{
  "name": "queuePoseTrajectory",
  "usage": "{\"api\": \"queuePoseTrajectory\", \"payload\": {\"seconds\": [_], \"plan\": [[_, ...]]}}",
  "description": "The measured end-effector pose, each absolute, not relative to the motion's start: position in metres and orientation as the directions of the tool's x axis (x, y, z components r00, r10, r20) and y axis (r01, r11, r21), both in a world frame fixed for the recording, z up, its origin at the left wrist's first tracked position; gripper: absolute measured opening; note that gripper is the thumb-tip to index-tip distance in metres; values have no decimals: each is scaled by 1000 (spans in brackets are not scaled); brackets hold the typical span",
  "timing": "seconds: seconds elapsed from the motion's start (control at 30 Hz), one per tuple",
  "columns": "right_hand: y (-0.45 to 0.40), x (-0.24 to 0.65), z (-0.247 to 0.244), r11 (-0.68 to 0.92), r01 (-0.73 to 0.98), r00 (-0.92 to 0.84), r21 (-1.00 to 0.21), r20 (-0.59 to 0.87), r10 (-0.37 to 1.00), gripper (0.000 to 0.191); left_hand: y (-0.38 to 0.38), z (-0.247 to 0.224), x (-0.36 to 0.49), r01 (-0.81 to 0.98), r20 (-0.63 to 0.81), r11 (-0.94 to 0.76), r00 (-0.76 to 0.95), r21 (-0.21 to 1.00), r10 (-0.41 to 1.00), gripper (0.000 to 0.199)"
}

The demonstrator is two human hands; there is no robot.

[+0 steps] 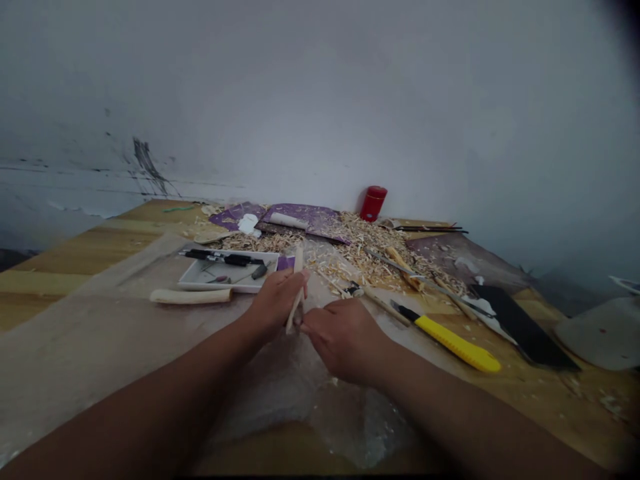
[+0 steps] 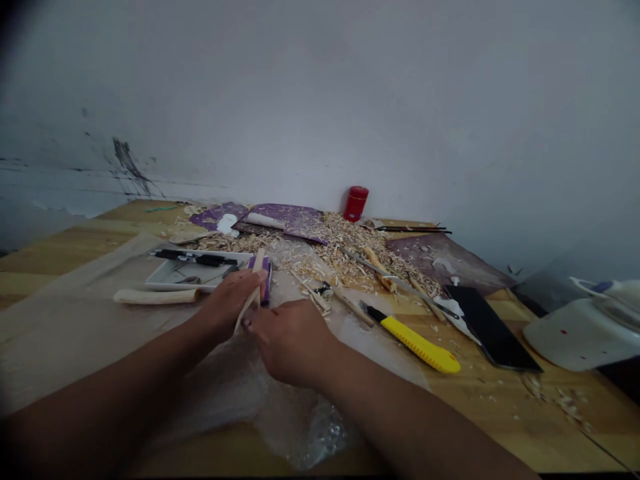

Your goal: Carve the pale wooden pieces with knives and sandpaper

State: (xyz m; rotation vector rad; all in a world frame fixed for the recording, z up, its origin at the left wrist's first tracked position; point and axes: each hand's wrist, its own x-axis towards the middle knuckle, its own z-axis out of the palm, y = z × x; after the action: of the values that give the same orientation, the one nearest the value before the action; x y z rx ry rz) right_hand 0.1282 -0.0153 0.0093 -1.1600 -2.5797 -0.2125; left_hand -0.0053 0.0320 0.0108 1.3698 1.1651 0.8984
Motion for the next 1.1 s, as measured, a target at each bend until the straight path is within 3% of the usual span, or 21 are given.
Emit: {"api": "queuePoseTrajectory", "payload": {"seconds": [0.17, 0.37, 0.6, 0.83, 0.97, 1.1], "plan": [[-9, 136, 10, 624, 782, -583, -11, 343, 737, 22, 33, 8, -7, 152, -55, 0, 359, 988, 932, 32], [-15, 128, 7, 686, 727, -653, 18, 326, 684, 18, 35, 10, -10, 114, -82, 53, 265, 992, 961, 29], [-7, 140, 11, 648, 761, -608, 1, 347, 714, 20, 33, 7, -6, 161, -77, 18, 366, 987, 928, 33], [-12, 127, 5, 692, 721, -668, 35, 301, 681, 16, 35, 7, -8, 147, -79, 43, 245, 988, 966, 29], [-8, 136, 10, 644, 765, -607, 15, 349, 714, 17, 34, 5, -4, 142, -54, 7, 327, 990, 943, 32], [-4, 139, 8, 637, 771, -609, 9, 305, 732, 20, 35, 3, -6, 110, -67, 33, 327, 993, 943, 30]]}}
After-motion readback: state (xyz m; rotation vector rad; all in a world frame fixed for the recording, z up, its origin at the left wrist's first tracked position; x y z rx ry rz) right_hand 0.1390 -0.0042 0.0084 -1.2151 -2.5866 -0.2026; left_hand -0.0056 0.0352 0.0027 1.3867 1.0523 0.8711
